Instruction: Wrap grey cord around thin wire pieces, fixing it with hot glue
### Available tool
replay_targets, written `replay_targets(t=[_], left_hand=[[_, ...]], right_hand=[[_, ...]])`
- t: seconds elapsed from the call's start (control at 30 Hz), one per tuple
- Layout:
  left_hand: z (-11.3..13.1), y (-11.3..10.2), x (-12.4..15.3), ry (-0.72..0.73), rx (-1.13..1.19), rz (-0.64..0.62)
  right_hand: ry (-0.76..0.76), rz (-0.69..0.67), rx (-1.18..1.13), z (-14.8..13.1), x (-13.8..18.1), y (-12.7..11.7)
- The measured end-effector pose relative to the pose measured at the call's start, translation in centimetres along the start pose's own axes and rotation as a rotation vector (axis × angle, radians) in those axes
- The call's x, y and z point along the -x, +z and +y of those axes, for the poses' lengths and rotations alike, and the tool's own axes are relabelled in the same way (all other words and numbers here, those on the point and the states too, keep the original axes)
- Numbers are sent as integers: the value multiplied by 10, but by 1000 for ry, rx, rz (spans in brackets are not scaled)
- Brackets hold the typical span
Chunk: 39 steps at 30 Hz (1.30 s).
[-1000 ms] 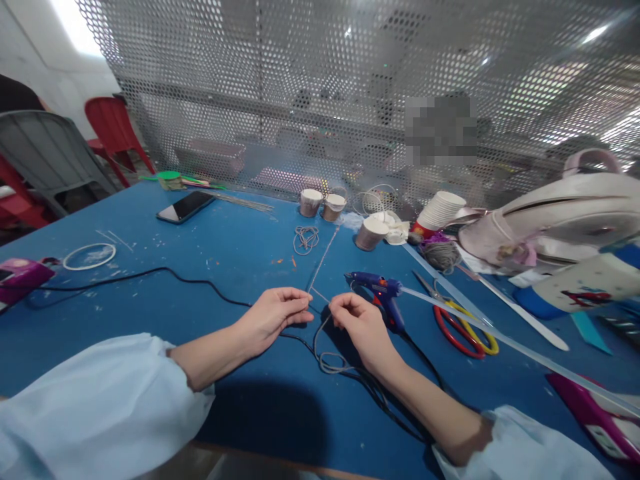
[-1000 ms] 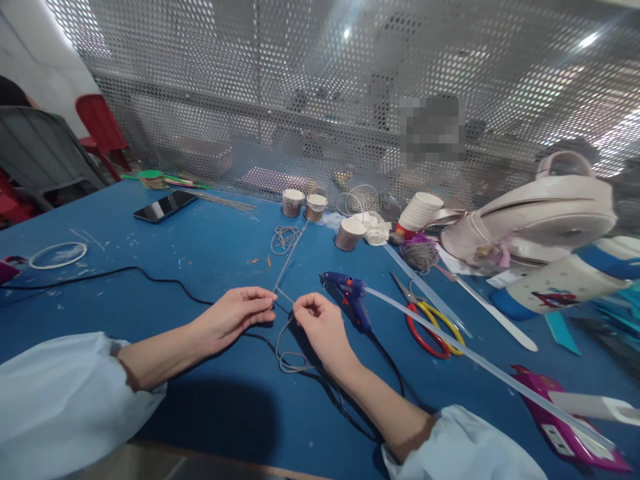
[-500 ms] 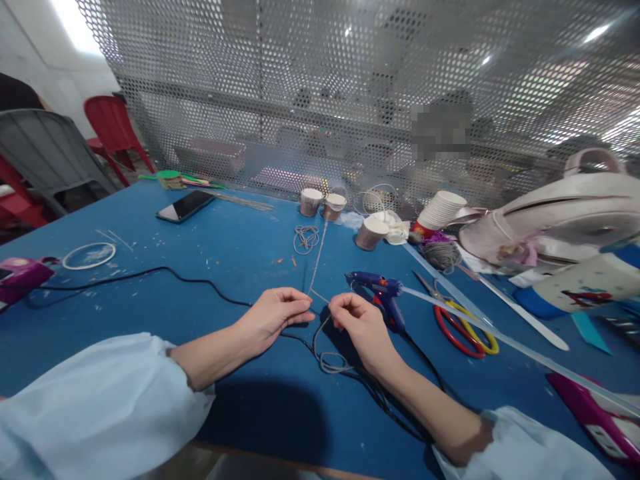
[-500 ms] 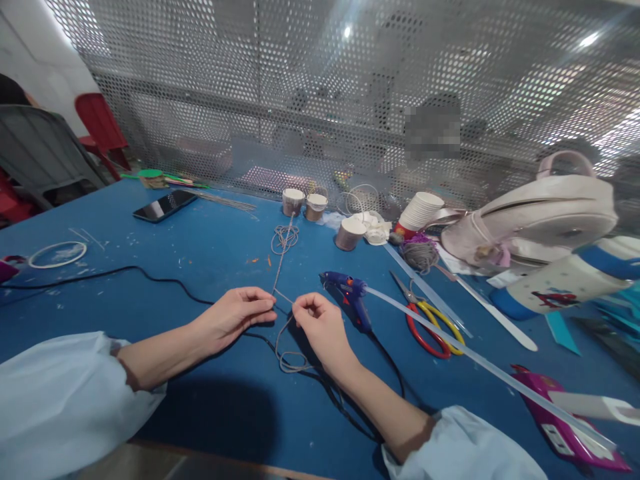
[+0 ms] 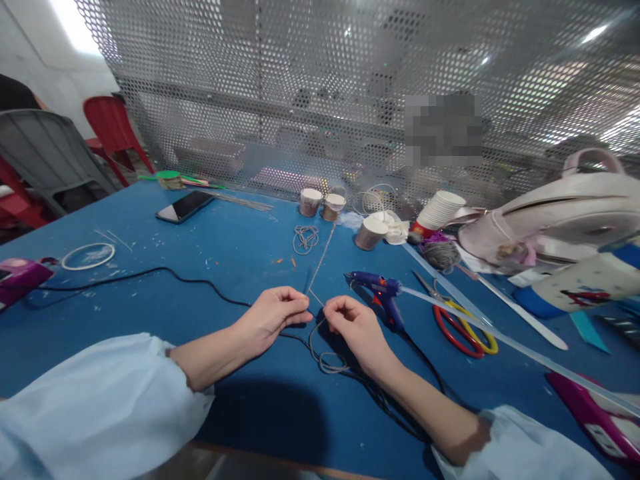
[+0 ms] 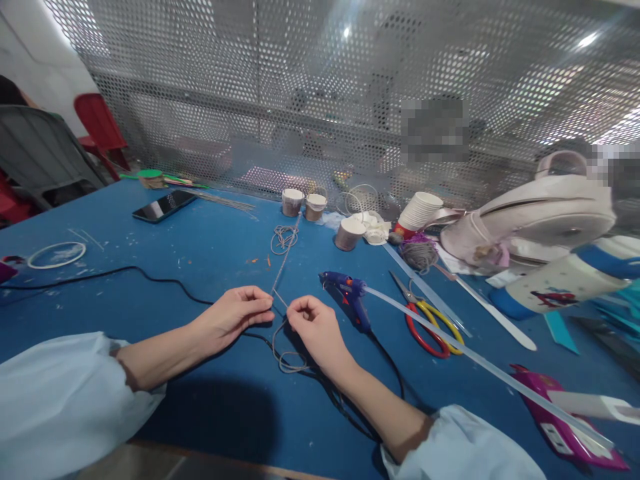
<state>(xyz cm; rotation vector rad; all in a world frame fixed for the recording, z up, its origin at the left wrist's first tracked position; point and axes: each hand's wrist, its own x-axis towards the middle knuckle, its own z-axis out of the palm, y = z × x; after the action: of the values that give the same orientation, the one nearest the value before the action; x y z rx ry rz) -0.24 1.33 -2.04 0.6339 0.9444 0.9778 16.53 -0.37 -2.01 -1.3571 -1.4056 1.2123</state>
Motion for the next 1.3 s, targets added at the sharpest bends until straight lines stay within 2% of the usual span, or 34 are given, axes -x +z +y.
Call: replay_targets(t=[0.33,1.3], left_hand=[[1,2,2,-41,18,8],[0,1,2,-32,11,-39]], right_hand=[[-22,-25,15,3,-1,0],[-63,-61,91,1,0,3]])
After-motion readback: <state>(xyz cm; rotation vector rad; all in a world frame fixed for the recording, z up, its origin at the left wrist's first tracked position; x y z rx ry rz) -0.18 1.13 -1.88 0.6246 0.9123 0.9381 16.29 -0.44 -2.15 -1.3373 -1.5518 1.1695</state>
